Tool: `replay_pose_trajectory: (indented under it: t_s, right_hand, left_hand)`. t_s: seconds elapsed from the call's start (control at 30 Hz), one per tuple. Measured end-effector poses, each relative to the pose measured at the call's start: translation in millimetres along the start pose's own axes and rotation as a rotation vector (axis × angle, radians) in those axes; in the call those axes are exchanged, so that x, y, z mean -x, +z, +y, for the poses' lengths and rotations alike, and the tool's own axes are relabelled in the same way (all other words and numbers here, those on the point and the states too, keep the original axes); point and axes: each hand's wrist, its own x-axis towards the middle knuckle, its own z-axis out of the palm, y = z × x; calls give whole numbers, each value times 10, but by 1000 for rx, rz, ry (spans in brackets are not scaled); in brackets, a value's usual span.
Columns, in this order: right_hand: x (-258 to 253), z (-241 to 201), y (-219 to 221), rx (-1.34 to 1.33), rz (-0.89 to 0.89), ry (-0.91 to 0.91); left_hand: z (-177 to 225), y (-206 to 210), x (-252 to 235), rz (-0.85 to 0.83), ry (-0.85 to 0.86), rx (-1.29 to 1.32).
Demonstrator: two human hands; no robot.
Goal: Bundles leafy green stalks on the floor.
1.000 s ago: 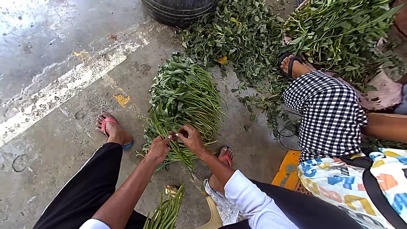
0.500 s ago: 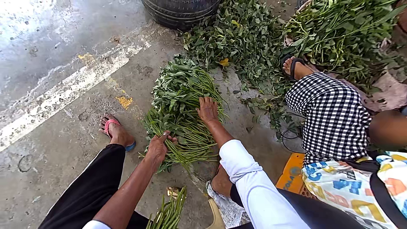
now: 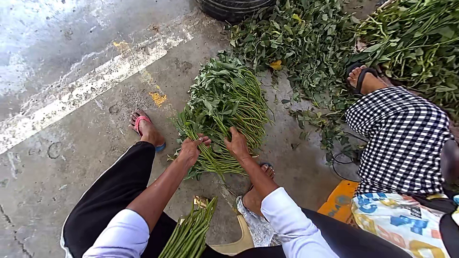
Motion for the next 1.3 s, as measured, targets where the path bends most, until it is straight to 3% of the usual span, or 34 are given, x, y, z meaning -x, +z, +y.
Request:
replay_pose_trajectory:
  t_s: [0.13, 0.27, 0.43, 0.53, 0.63, 0.73, 0.87, 1.07, 1.3]
  right_hand:
    - [285, -129, 225, -274, -79, -22]
    - [427, -206, 345, -275, -180, -143]
    - [231, -19, 43, -347, -441, -295]
    - [-116, 189, -352, -237, -121, -220]
    - [-711, 513, -674, -10, 127, 1]
    - [-1153, 803, -781, 130, 123, 57]
    - [-1369, 891, -707, 204, 27, 26]
    - [-1126, 807, -625, 337, 140, -20]
    - [-359, 556, -659, 219, 308, -139]
  left_hand:
    - [-4, -25, -17, -59, -5, -86]
    - [11, 4, -21, -119, 15, -137]
    - [12, -19, -24, -101, 48, -83]
    - [11, -18, -20, -83, 13, -35]
    - [15, 31, 39, -78, -21, -22]
    - [1, 66, 88, -101, -47, -27]
    - [-8, 72, 106, -106, -71, -20]
    - [-13, 56, 104, -75, -49, -32]
    - [-11, 80, 142, -71, -38, 10]
